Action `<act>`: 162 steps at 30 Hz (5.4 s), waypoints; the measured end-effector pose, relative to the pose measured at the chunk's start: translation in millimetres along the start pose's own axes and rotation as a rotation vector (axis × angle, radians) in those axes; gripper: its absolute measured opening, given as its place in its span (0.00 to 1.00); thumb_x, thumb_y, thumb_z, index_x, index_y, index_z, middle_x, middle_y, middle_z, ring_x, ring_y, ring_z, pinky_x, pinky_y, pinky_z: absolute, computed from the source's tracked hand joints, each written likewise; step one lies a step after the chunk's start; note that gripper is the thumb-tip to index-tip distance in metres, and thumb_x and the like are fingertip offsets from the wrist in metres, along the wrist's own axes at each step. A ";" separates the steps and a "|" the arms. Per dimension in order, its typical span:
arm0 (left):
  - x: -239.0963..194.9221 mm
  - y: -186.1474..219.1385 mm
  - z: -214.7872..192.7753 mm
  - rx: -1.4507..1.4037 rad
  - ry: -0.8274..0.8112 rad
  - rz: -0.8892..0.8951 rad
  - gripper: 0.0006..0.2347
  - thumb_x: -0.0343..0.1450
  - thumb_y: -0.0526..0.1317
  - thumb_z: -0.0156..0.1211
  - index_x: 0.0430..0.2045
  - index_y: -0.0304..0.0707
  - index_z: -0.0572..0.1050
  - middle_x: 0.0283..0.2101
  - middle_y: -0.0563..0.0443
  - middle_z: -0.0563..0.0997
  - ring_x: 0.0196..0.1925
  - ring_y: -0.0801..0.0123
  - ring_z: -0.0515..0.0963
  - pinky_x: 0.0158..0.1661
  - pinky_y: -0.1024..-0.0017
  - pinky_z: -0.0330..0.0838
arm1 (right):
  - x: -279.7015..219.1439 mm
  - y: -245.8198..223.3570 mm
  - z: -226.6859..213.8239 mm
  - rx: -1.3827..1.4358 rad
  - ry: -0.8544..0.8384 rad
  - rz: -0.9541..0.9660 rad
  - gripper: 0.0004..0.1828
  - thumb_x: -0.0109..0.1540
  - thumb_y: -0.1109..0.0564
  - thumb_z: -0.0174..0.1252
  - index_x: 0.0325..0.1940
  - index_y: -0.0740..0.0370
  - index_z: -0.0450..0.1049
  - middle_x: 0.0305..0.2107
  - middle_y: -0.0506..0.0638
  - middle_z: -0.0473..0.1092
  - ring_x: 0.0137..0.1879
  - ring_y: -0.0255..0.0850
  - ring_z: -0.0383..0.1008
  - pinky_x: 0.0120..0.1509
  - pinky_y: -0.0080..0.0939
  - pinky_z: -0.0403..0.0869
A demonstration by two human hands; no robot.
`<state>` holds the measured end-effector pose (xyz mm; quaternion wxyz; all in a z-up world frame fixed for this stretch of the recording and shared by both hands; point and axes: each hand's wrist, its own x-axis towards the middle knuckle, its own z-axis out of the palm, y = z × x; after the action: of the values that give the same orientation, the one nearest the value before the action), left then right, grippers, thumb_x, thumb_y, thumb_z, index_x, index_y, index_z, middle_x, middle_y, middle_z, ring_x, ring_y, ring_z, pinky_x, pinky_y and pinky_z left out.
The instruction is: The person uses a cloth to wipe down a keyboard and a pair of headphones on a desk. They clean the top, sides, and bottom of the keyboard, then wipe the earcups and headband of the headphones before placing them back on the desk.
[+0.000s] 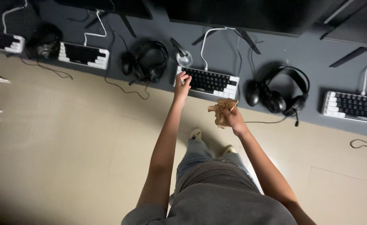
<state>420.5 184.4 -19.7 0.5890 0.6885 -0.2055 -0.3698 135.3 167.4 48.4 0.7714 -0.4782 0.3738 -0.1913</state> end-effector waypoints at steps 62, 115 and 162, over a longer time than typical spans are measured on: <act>-349.4 164.7 374.6 0.121 -0.798 0.606 0.07 0.76 0.34 0.61 0.44 0.30 0.76 0.40 0.54 0.77 0.30 0.81 0.73 0.30 0.79 0.73 | -382.2 -29.3 -237.2 0.221 0.946 -0.159 0.16 0.68 0.53 0.52 0.58 0.60 0.72 0.41 0.42 0.75 0.46 0.29 0.73 0.51 0.33 0.73; -212.9 15.2 607.2 0.504 0.193 0.556 0.36 0.68 0.34 0.68 0.68 0.22 0.52 0.67 0.23 0.58 0.69 0.36 0.57 0.65 0.51 0.53 | -219.0 -76.2 -590.2 0.790 0.268 -0.291 0.17 0.70 0.67 0.46 0.64 0.72 0.67 0.55 0.62 0.73 0.56 0.47 0.77 0.62 0.42 0.76; -113.4 -98.1 755.6 0.228 -0.480 0.352 0.16 0.78 0.45 0.52 0.26 0.31 0.77 0.24 0.53 0.76 0.25 0.75 0.74 0.29 0.73 0.69 | 58.9 -83.0 -683.1 0.378 0.231 -0.357 0.13 0.69 0.66 0.43 0.51 0.72 0.72 0.34 0.61 0.76 0.34 0.46 0.78 0.36 0.45 0.79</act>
<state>-235.0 -210.4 -108.5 0.4977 0.5969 -0.4948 -0.3888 -340.2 -316.3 -81.5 0.7533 -0.3592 0.3265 -0.4437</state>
